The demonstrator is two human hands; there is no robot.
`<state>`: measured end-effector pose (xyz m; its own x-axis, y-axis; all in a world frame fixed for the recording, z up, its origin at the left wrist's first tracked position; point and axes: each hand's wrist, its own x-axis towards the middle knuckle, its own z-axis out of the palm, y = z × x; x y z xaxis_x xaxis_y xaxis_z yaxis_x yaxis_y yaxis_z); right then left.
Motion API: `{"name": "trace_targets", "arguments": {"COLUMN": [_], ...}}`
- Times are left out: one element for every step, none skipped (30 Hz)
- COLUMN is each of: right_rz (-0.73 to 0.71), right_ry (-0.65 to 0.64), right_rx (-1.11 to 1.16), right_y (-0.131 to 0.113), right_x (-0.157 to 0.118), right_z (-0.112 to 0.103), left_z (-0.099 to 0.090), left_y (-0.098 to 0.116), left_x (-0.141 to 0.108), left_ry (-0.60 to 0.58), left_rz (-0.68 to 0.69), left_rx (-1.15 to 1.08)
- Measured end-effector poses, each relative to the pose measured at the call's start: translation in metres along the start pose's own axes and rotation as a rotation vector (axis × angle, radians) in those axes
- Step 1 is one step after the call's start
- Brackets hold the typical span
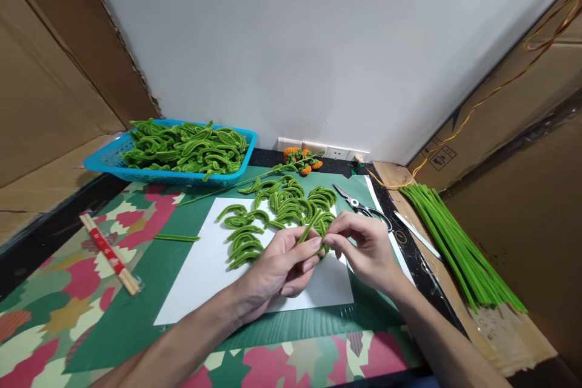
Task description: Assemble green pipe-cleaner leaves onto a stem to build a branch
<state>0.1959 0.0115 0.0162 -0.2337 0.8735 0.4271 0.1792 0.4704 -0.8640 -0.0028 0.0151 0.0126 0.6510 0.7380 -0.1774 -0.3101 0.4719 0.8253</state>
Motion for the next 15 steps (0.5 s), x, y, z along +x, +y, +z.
{"name": "trace_targets", "arguments": {"right_rz": [-0.010,-0.017,-0.023,-0.029,-0.035,-0.041,-0.047,-0.055,-0.062,-0.068,-0.069,-0.063,-0.052,-0.036,-0.025], "right_ry": [0.011,0.025,0.040,0.053,0.065,0.074,0.082,0.090,0.098,0.106,0.112,0.110,0.099,0.081,0.058], "right_rx": [-0.013,-0.024,-0.030,-0.033,-0.036,-0.037,-0.035,-0.033,-0.031,-0.027,-0.022,-0.019,-0.017,-0.022,-0.035], "right_y": [0.000,0.000,0.000,0.000,0.000,0.000,0.000,0.001,0.001,0.002,0.003,0.004,0.004,0.005,0.005], "right_x": [0.000,-0.001,-0.001,-0.002,-0.002,-0.003,-0.003,-0.004,-0.004,-0.004,-0.003,-0.003,-0.001,0.000,0.001], "right_z": [0.001,0.002,0.004,0.005,0.007,0.009,0.011,0.013,0.014,0.014,0.014,0.014,0.012,0.010,0.008], "left_z": [0.001,0.001,0.002,0.002,0.002,0.003,0.003,0.002,0.002,0.002,0.002,0.001,0.001,0.001,0.001], "left_y": [0.000,-0.001,-0.001,-0.002,-0.003,-0.003,-0.004,-0.004,-0.005,-0.005,-0.005,-0.005,-0.005,-0.005,-0.004], "left_x": [0.000,0.000,0.000,0.001,0.001,0.001,0.001,0.001,0.002,0.002,0.002,0.002,0.002,0.002,0.002], "left_ry": [0.008,0.020,0.032,0.045,0.056,0.065,0.070,0.072,0.070,0.068,0.070,0.080,0.095,0.110,0.125], "left_rz": [0.011,0.025,0.042,0.057,0.068,0.075,0.077,0.077,0.079,0.086,0.097,0.106,0.114,0.116,0.112], "left_rx": [0.013,0.026,0.038,0.046,0.054,0.061,0.069,0.077,0.086,0.092,0.094,0.094,0.090,0.087,0.084]}}
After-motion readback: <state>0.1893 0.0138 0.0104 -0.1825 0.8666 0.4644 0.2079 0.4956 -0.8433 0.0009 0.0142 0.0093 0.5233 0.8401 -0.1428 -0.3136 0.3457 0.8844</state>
